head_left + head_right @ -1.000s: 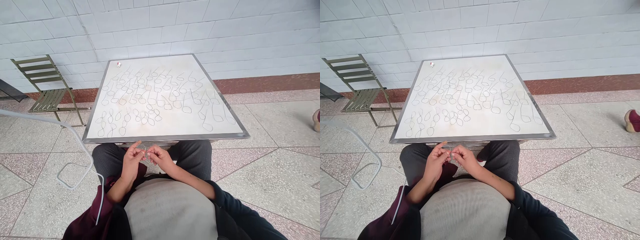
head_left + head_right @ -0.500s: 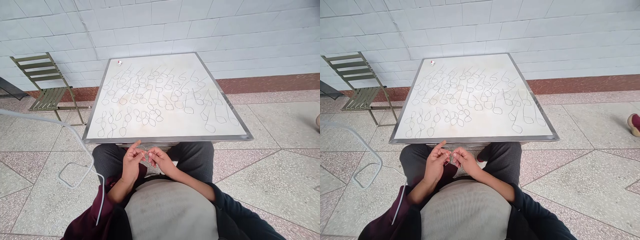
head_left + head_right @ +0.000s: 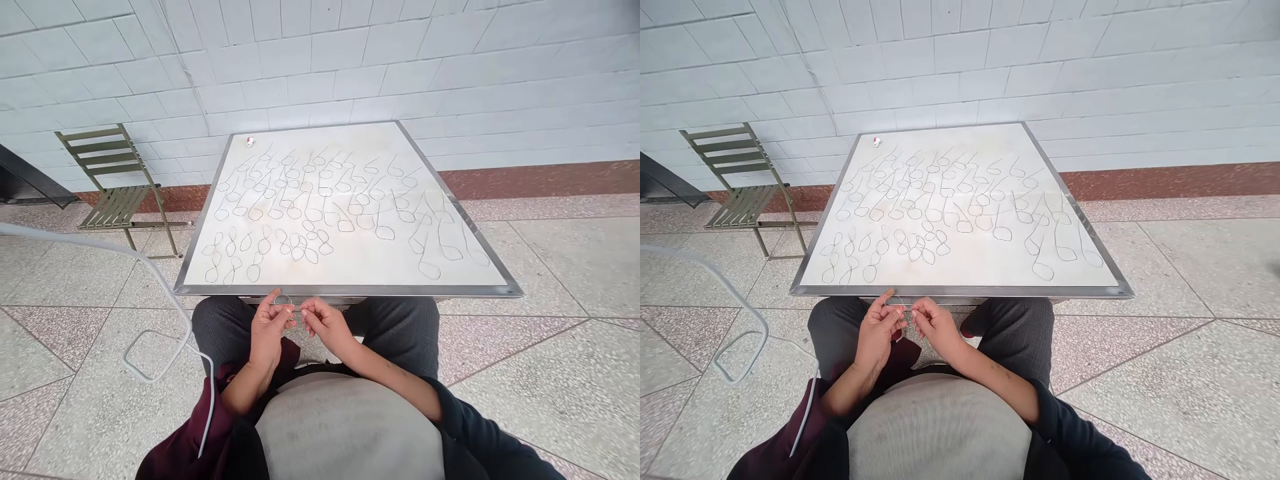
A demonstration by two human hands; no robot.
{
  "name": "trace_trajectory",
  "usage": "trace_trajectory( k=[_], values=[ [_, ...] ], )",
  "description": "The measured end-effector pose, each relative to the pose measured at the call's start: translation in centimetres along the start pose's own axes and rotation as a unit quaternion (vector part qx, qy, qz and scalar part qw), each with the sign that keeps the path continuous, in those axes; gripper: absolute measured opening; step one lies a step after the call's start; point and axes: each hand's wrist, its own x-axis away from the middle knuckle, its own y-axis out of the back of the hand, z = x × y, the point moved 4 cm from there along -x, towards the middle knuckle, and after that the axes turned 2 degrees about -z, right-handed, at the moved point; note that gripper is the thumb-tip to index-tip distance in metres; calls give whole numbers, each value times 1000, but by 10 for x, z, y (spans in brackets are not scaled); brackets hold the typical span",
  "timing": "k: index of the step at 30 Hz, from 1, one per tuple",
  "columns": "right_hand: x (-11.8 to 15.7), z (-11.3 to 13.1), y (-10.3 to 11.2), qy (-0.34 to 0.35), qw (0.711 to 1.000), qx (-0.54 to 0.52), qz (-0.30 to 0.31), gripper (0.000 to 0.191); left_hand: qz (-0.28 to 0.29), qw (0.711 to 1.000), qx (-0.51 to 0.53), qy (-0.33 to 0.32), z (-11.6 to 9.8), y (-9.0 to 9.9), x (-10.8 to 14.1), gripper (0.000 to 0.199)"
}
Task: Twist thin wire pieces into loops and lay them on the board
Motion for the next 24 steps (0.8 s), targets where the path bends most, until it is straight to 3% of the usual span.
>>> trace_trajectory(
  k=[11,14,19,24],
  values=[
    [-8,16,0,-7,999,24,-38,14,26,999,26,1,-8,-1,0,57],
    [-15,20,2,-12,998,29,-51,14,3,1000,-2,-20,-9,3,0,54],
    [-44,28,1,-28,995,78,-50,11,-86,993,-33,-72,-7,19,-1,44],
    [-74,29,-7,-38,988,142,-47,9,-69,995,-32,-62,2,25,-5,36]
  ],
)
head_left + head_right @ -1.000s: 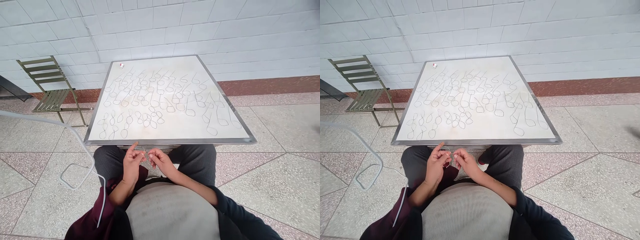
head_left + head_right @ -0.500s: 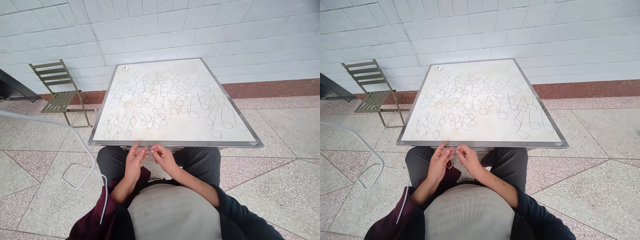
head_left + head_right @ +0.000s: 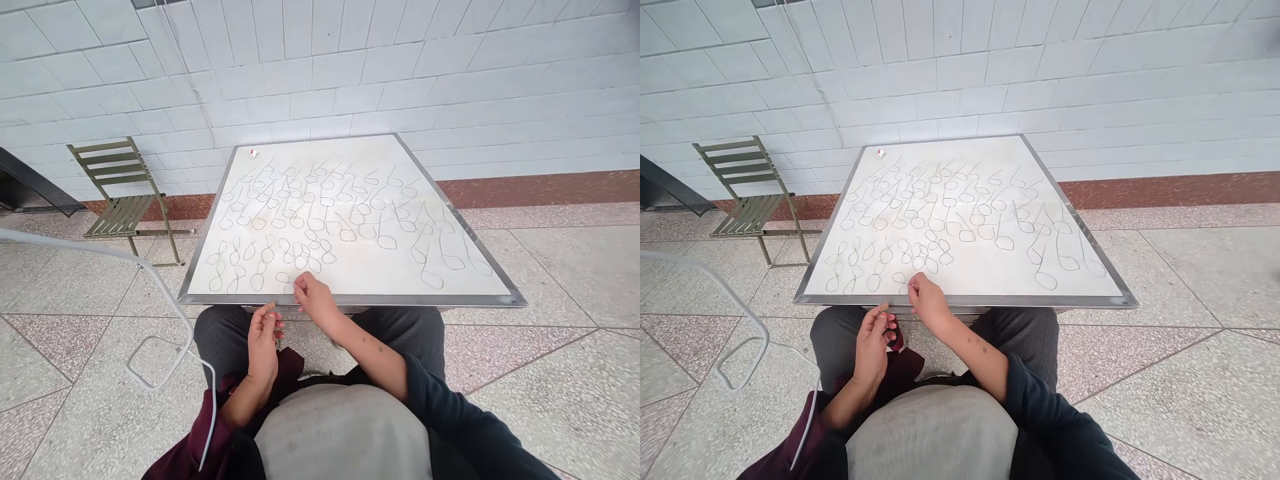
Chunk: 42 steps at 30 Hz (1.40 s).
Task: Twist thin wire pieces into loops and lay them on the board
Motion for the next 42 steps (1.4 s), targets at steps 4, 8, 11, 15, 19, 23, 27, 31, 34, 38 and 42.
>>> trace_trajectory(
  k=[4,8,11,15,19,23,27,31,34,38,42],
  values=[
    [-11,3,-4,-27,999,10,-16,9,23,999,4,25,6,-1,-1,29],
    [-12,6,-2,-48,999,-1,-11,10,49,998,15,44,7,-5,-2,28],
    [-12,8,-3,-39,999,-4,-2,7,59,997,18,41,6,-6,-3,28],
    [-12,9,-7,-20,1000,8,11,6,52,998,23,33,3,-4,-4,29],
    [-14,13,-10,0,1000,11,29,3,46,998,19,27,2,-3,-5,29],
    [-15,14,-12,15,999,15,49,10,42,999,14,29,1,-4,-5,29],
    [-7,10,-9,51,997,-21,46,17,48,998,14,38,0,-5,-6,30],
    [16,-3,6,122,991,-55,9,20,86,995,-21,56,1,-6,-7,32],
    [41,-28,20,163,987,3,-9,22,145,982,-92,78,4,-11,-5,33],
    [68,-82,29,133,990,46,-1,26,238,948,-183,102,8,-21,2,30],
    [80,-121,26,99,992,67,30,28,311,915,-229,119,15,-27,7,29]
  ],
)
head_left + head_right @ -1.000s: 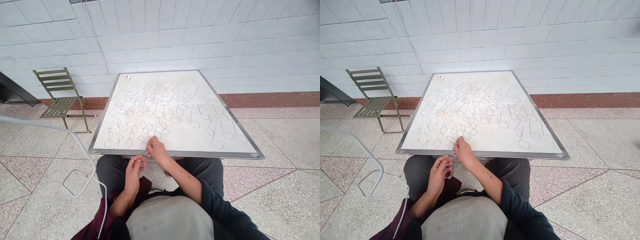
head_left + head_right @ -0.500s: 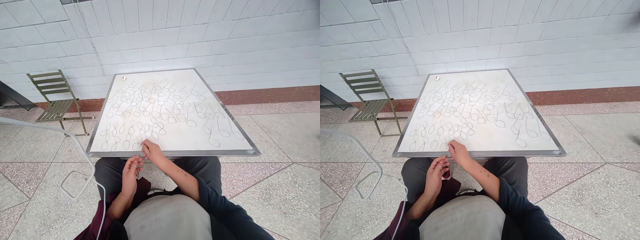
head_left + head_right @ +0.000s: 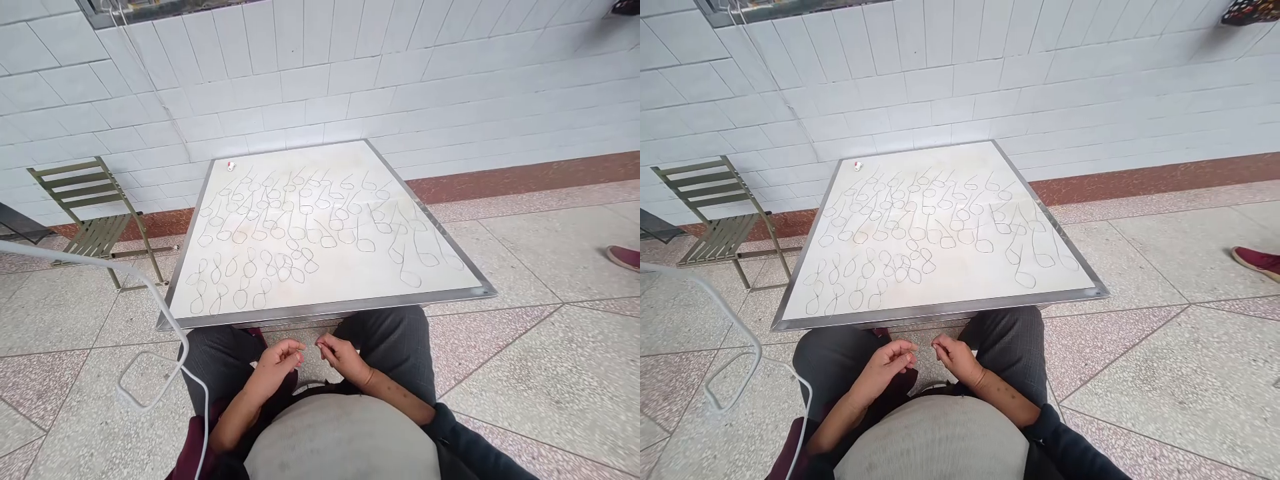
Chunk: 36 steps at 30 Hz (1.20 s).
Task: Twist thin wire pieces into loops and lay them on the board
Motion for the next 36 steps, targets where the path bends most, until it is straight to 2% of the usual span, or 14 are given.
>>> trace_trajectory(
  k=[4,8,10,12,14,16,18,20,22,26,32,36],
  values=[
    [-1,2,7,-3,1000,-5,-17,27,37,999,-35,16,14,-2,-2,29],
    [-3,20,43,42,997,39,-54,24,86,993,-79,34,26,-4,-6,33],
    [-2,27,73,56,992,83,-83,24,92,990,-101,32,26,-4,-7,34],
    [-3,29,114,38,977,140,-157,24,87,990,-111,30,25,-4,-8,35],
    [-4,27,158,2,946,206,-252,24,77,991,-108,29,24,-3,-9,36],
    [-5,20,198,-34,911,260,-318,26,68,992,-98,29,24,-2,-10,37],
    [-7,8,229,-91,881,310,-344,26,60,994,-87,29,24,-1,-10,37],
    [-10,-3,247,-152,861,353,-334,27,58,995,-77,28,23,-1,-9,37],
    [-12,-11,255,-194,852,373,-311,28,57,996,-71,25,22,-1,-8,38],
    [-19,-13,255,-236,846,384,-284,23,56,995,-73,24,21,-2,-7,39],
    [-28,-6,250,-227,839,426,-250,15,54,996,-74,12,25,0,-9,42],
    [-16,0,252,-192,843,428,-263,15,49,997,-68,0,26,2,-10,42]
  ],
)
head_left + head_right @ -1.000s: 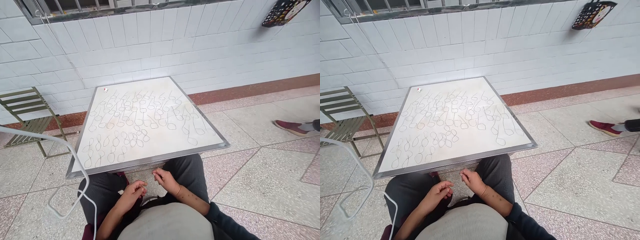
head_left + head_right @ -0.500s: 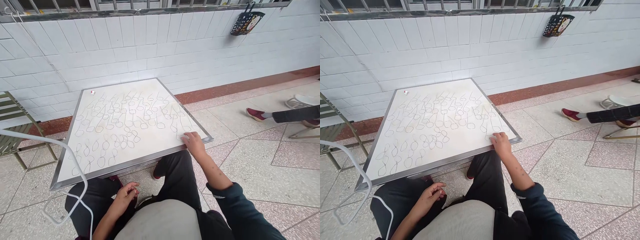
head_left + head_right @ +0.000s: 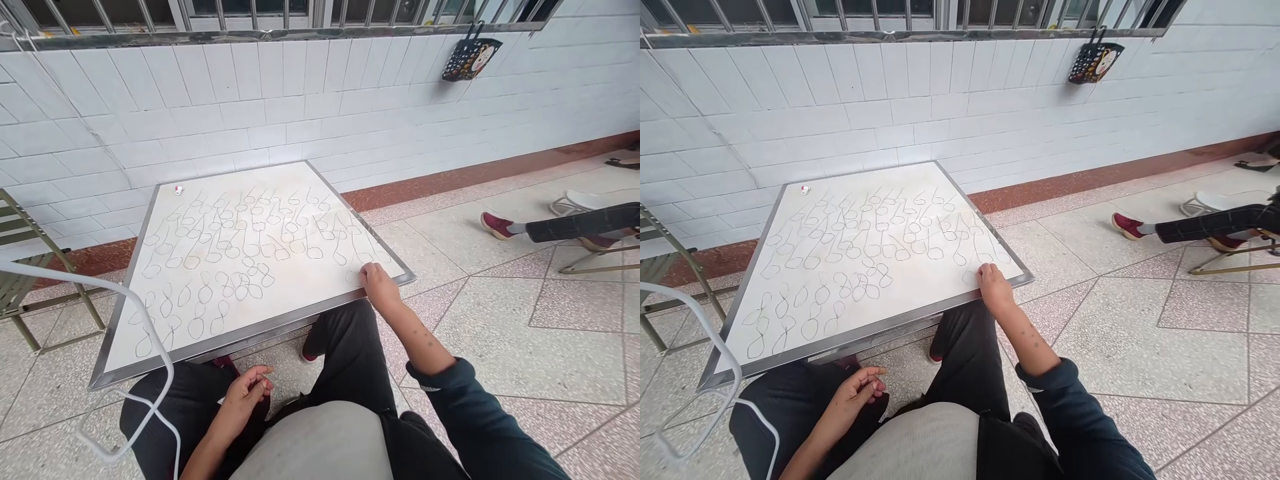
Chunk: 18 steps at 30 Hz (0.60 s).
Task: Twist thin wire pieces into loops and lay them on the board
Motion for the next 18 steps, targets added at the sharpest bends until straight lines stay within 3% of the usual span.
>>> trace_trajectory(
  k=[3,6,10,13,15,18],
  values=[
    [18,4,15,28,996,-61,-62,19,-6,1000,1,-10,-4,0,0,43],
    [46,29,26,75,977,-172,-97,20,-22,999,15,-19,-15,-4,0,43],
    [83,93,20,158,941,-300,-23,12,-81,993,63,-62,-41,-11,1,38],
    [109,140,7,226,904,-360,47,11,-108,980,101,-136,-61,-15,5,45],
    [123,161,-1,244,886,-387,76,10,-112,975,113,-158,-66,-18,8,50],
    [134,176,-10,236,875,-413,88,9,-159,967,143,-142,-62,-15,14,40]
  ],
)
